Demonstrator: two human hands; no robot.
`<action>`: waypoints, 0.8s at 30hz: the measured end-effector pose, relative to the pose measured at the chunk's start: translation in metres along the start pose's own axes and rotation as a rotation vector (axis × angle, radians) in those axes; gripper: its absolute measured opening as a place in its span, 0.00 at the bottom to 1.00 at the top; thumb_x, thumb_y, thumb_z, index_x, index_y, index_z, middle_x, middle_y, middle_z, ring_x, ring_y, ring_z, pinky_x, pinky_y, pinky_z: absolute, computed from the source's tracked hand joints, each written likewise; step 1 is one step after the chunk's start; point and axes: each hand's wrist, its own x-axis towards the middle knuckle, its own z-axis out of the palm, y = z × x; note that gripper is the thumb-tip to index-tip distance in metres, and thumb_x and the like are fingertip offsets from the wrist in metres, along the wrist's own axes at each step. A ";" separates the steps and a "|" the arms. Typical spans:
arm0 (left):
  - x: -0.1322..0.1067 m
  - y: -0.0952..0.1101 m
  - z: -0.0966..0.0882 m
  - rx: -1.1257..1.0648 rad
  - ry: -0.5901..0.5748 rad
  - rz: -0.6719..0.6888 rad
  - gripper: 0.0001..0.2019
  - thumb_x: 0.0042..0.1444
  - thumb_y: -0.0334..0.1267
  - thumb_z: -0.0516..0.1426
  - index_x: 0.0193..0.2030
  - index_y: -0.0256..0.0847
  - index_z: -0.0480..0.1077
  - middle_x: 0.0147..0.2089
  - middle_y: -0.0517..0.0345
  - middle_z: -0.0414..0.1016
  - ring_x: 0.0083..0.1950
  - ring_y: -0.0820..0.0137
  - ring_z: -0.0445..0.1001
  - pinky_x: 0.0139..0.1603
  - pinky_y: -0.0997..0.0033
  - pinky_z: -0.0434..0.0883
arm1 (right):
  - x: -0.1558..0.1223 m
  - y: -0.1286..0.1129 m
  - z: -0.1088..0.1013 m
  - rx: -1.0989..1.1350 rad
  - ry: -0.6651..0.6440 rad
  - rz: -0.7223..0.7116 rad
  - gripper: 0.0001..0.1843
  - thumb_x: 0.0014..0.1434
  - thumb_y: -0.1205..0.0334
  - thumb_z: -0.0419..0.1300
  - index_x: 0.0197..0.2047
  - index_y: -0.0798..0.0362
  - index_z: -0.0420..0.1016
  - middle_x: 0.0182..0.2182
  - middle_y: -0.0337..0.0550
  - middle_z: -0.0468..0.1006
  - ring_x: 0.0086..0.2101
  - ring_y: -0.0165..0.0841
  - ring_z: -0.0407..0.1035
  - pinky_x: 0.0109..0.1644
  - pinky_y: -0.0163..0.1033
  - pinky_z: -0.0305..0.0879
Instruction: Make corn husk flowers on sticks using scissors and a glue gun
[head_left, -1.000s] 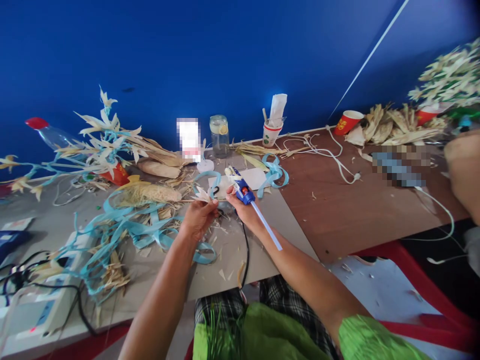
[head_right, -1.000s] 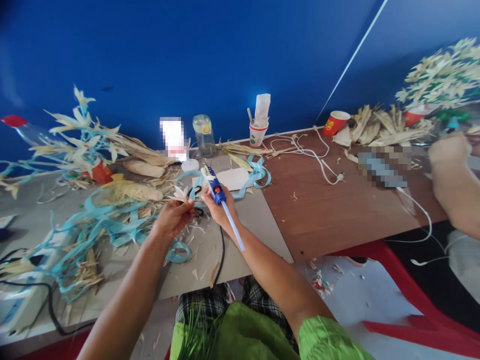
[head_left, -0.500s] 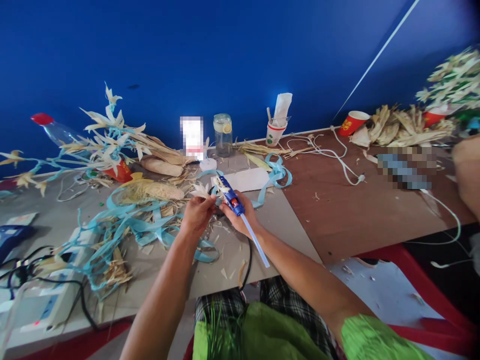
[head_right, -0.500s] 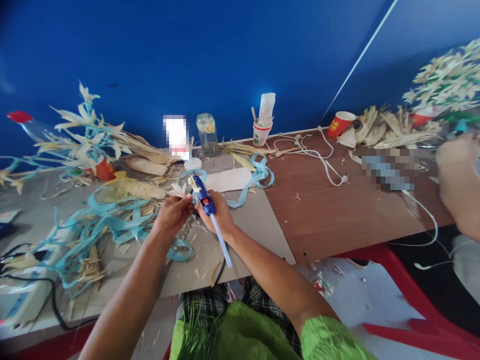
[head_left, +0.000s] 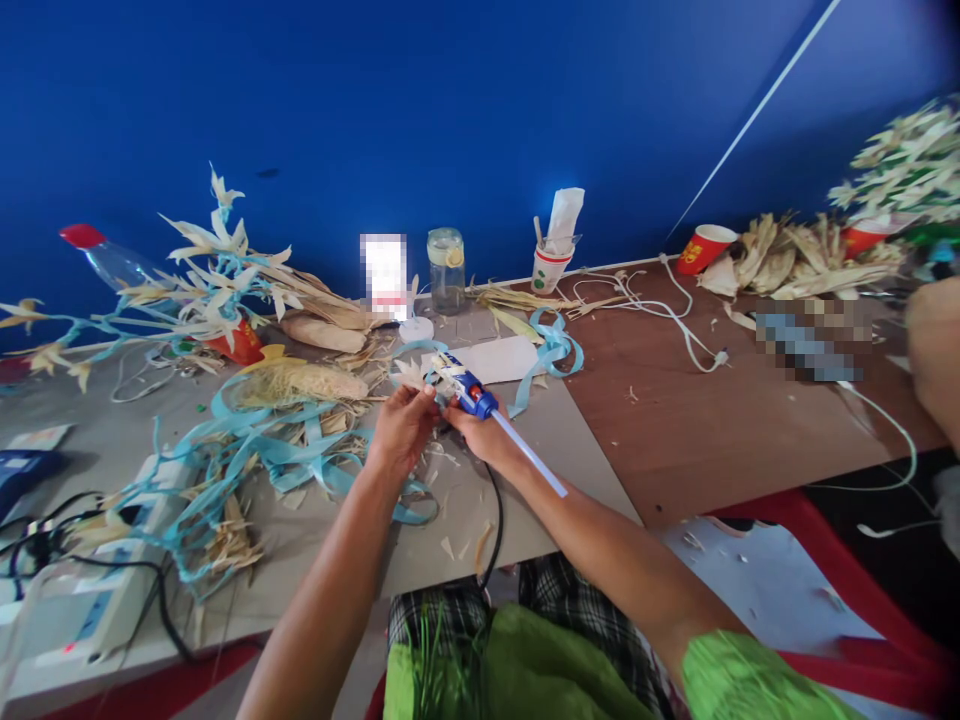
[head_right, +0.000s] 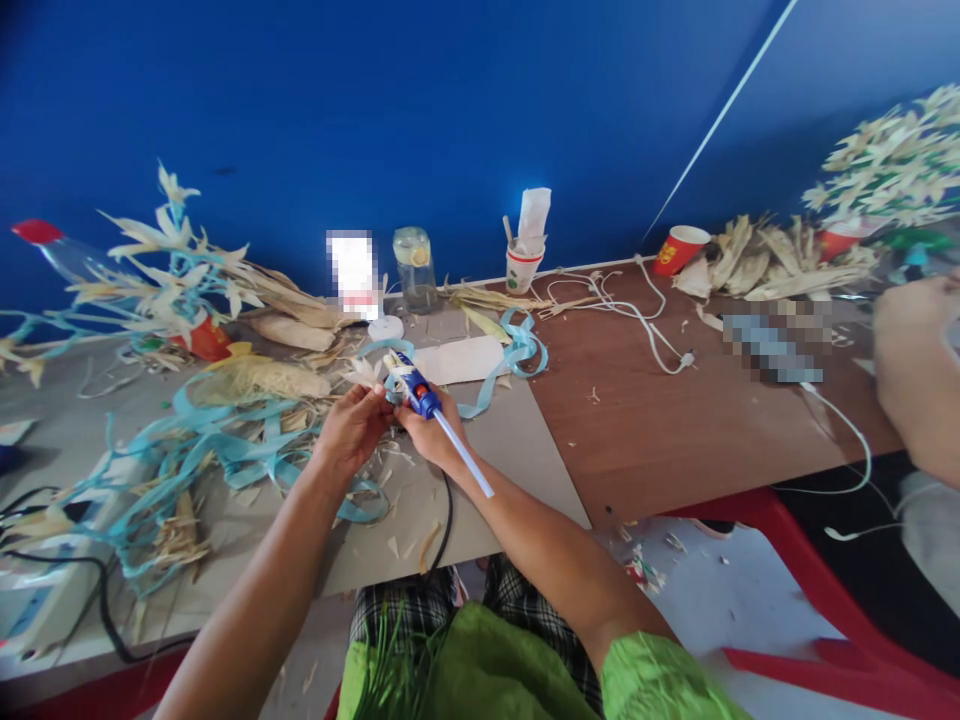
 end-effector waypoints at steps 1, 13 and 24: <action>-0.002 0.001 0.001 -0.032 -0.014 -0.007 0.15 0.38 0.37 0.67 0.28 0.36 0.65 0.21 0.64 0.67 0.21 0.79 0.66 0.26 0.77 0.64 | 0.001 -0.001 0.000 0.060 0.010 0.045 0.09 0.42 0.59 0.62 0.25 0.53 0.66 0.20 0.33 0.67 0.22 0.27 0.60 0.28 0.34 0.59; 0.000 0.000 -0.002 -0.157 -0.047 -0.118 0.15 0.40 0.27 0.64 0.35 0.36 0.67 0.24 0.63 0.69 0.23 0.79 0.68 0.28 0.78 0.67 | 0.001 -0.011 0.000 0.275 0.014 0.165 0.10 0.38 0.61 0.64 0.22 0.53 0.67 0.21 0.34 0.69 0.24 0.28 0.62 0.33 0.36 0.61; 0.000 -0.006 -0.001 -0.152 -0.065 -0.046 0.17 0.39 0.30 0.66 0.36 0.36 0.65 0.28 0.60 0.72 0.25 0.79 0.68 0.32 0.76 0.67 | 0.002 -0.006 0.002 0.247 -0.017 0.146 0.10 0.38 0.60 0.65 0.23 0.54 0.68 0.21 0.33 0.70 0.24 0.27 0.63 0.33 0.36 0.61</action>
